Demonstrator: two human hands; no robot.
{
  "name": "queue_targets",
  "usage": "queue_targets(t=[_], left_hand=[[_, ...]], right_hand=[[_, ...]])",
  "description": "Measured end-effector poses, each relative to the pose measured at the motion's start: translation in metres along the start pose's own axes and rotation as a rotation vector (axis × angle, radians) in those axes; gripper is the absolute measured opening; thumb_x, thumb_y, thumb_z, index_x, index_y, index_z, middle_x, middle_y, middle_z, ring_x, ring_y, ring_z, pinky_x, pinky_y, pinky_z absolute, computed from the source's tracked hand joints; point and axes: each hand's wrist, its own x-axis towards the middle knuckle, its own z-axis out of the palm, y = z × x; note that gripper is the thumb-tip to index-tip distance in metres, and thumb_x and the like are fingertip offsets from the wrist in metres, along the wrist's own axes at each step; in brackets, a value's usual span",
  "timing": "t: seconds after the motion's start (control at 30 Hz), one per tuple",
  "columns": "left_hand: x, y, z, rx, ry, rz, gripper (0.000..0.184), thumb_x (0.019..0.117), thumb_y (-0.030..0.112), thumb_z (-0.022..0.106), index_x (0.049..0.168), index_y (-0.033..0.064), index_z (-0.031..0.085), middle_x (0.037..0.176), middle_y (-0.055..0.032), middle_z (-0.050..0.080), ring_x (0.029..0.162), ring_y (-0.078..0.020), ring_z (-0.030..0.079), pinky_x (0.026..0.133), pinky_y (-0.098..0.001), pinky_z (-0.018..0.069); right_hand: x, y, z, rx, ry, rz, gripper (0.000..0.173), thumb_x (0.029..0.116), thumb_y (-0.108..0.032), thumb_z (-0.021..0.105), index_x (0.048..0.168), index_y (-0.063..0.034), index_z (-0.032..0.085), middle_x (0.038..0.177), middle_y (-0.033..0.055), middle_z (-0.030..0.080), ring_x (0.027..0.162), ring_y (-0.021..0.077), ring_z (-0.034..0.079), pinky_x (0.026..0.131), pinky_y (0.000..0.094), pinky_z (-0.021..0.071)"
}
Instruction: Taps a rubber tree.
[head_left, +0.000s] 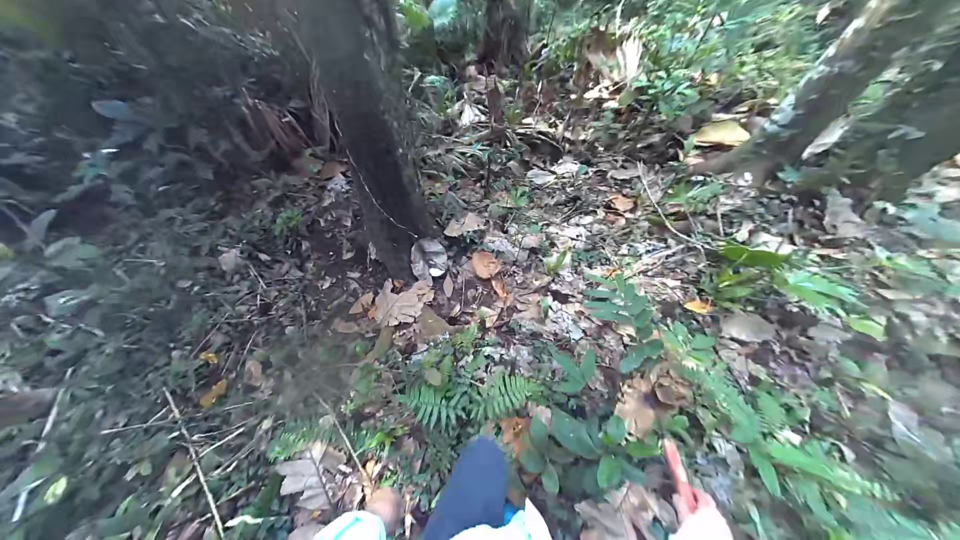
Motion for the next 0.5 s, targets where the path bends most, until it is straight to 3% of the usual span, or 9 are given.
queue_targets(t=[0.07,0.13,0.17,0.2,0.23,0.27,0.37,0.47,0.5], left_hand=[[0.013,0.034,-0.036,-0.071,0.014,0.040,0.033,0.1048,0.023,0.056,0.127,0.0019,0.069,0.134,-0.0245,0.065,0.131,-0.0408,0.058,0.111,-0.0591,0.0431],[0.024,0.066,-0.067,-0.109,0.002,0.059,0.031,0.1046,0.019,0.055,0.129,0.0043,0.068,0.136,-0.0237,0.064,0.132,-0.0400,0.057,0.112,-0.0587,0.0421],[0.031,0.082,-0.081,-0.105,-0.014,0.064,0.031,0.1045,0.017,0.056,0.131,0.0049,0.068,0.138,-0.0237,0.063,0.134,-0.0402,0.056,0.113,-0.0588,0.0406],[0.043,0.094,-0.091,-0.091,-0.028,0.067,0.031,0.1038,0.016,0.056,0.131,0.0050,0.068,0.138,-0.0237,0.062,0.134,-0.0406,0.055,0.113,-0.0593,0.0400],[0.060,0.103,-0.098,-0.075,-0.046,0.069,0.031,0.1034,0.015,0.056,0.130,0.0037,0.068,0.138,-0.0244,0.062,0.135,-0.0412,0.055,0.113,-0.0594,0.0396],[0.078,0.111,-0.105,-0.063,-0.061,0.061,0.032,0.1037,0.017,0.057,0.129,0.0015,0.068,0.138,-0.0253,0.062,0.135,-0.0415,0.055,0.114,-0.0590,0.0395],[0.096,0.143,-0.145,-0.038,-0.106,-0.022,0.042,0.1053,0.027,0.055,0.134,-0.0024,0.062,0.142,-0.0261,0.059,0.136,-0.0406,0.054,0.114,-0.0569,0.0401],[0.067,0.192,-0.243,-0.004,-0.248,-0.040,0.048,0.1101,0.026,0.046,0.144,-0.0070,0.051,0.151,-0.0276,0.049,0.145,-0.0405,0.045,0.120,-0.0534,0.0326],[0.081,0.193,-0.268,0.003,-0.236,-0.006,0.047,0.1108,0.026,0.044,0.143,-0.0077,0.052,0.150,-0.0286,0.051,0.144,-0.0418,0.046,0.120,-0.0546,0.0333]], right_hand=[[0.051,-0.036,-0.017,0.145,0.065,-0.004,0.053,0.1035,-0.021,0.059,0.148,0.0044,0.044,0.141,0.0325,0.055,0.133,0.0441,0.054,0.112,0.0572,0.0410],[0.080,-0.078,-0.020,0.386,0.095,-0.024,0.054,0.1011,-0.014,0.063,0.147,0.0071,0.044,0.138,0.0326,0.056,0.127,0.0393,0.059,0.110,0.0518,0.0436],[0.095,-0.097,-0.015,0.509,0.115,-0.031,0.048,0.0999,-0.011,0.064,0.142,0.0080,0.049,0.125,0.0284,0.063,0.108,0.0302,0.066,0.097,0.0435,0.0518],[0.113,-0.115,-0.007,0.633,0.121,-0.036,0.038,0.1000,-0.008,0.063,0.133,0.0089,0.052,0.102,0.0184,0.063,0.080,0.0160,0.063,0.075,0.0316,0.0547],[0.131,-0.132,0.001,0.748,0.101,-0.026,0.032,0.1004,-0.006,0.060,0.127,0.0094,0.053,0.087,0.0114,0.060,0.064,0.0086,0.059,0.061,0.0258,0.0531],[0.149,-0.149,0.008,0.823,0.068,-0.007,0.028,0.1012,-0.006,0.058,0.125,0.0091,0.053,0.080,0.0079,0.058,0.056,0.0061,0.057,0.055,0.0239,0.0525],[0.194,-0.205,0.017,0.820,-0.029,0.039,0.030,0.1040,-0.007,0.056,0.129,0.0095,0.049,0.083,0.0081,0.056,0.058,0.0063,0.056,0.058,0.0246,0.0531],[0.262,-0.243,0.036,0.620,-0.073,0.099,0.038,0.1036,-0.012,0.057,0.134,0.0093,0.049,0.084,0.0130,0.059,0.059,0.0112,0.056,0.059,0.0309,0.0530],[0.291,-0.253,0.044,0.526,-0.105,0.141,0.042,0.1032,-0.014,0.058,0.136,0.0090,0.049,0.089,0.0164,0.061,0.063,0.0146,0.058,0.063,0.0346,0.0539]])
